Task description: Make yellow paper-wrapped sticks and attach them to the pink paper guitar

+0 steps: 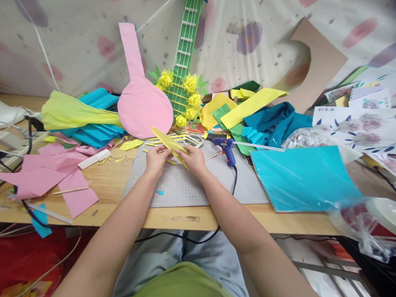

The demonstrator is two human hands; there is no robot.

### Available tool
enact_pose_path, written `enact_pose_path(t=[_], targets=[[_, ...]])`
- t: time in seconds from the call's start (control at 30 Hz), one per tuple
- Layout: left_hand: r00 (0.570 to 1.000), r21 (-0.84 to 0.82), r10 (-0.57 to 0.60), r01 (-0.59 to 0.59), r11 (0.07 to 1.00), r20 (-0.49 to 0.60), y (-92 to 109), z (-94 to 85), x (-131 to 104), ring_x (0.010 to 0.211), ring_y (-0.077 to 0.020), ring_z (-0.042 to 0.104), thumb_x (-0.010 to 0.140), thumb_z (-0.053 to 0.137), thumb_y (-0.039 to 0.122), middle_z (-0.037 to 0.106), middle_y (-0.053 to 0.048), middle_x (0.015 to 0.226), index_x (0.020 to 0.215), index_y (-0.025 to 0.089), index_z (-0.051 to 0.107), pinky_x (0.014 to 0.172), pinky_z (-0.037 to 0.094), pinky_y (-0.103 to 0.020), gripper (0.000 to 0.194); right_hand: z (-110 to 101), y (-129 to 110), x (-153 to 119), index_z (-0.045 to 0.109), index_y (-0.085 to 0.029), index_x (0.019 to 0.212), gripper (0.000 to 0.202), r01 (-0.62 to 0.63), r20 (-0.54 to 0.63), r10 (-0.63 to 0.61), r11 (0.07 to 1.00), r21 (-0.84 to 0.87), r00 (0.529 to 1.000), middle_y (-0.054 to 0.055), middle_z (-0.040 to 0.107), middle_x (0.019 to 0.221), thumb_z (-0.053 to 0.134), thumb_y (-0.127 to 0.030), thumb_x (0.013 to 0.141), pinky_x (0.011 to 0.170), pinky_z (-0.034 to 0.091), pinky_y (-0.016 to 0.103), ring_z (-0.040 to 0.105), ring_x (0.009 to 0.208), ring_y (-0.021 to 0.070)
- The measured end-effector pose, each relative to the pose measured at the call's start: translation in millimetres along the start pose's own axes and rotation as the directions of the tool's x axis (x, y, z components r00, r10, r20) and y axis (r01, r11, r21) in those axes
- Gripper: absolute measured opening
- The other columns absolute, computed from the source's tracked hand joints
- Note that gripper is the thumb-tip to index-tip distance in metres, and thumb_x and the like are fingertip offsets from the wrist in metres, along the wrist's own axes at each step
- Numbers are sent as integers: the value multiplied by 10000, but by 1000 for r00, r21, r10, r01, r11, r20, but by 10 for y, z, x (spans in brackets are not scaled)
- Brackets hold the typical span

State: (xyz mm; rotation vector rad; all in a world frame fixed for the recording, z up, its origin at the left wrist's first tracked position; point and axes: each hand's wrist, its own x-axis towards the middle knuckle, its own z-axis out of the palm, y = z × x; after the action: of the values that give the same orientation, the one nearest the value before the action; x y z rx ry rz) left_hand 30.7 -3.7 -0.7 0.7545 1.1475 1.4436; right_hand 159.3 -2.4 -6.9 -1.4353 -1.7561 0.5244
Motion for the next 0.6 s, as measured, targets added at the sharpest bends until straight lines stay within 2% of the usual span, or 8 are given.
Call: enact_pose_path(t=[0.4, 0.6], targets=[[999, 18, 44, -44, 999, -21, -6, 25, 11, 516, -91, 567, 488, 729, 162, 598, 4, 572, 665, 111, 529, 634, 492, -279, 272, 25, 17, 15, 593, -173, 620, 287, -17, 21, 17, 999, 35, 1000, -32, 488, 554, 508, -425, 727, 529, 290, 209, 421, 552, 94], [999, 24, 38, -39, 999, 13, -14, 8, 1, 493, -92, 566, 462, 739, 193, 616, 1, 562, 656, 118, 532, 604, 495, -267, 294, 9, 41, 42, 605, -151, 707, 280, -117, 162, 83, 970, 212, 983, -38, 528, 597, 614, -416, 614, 512, 316, 197, 444, 551, 88]])
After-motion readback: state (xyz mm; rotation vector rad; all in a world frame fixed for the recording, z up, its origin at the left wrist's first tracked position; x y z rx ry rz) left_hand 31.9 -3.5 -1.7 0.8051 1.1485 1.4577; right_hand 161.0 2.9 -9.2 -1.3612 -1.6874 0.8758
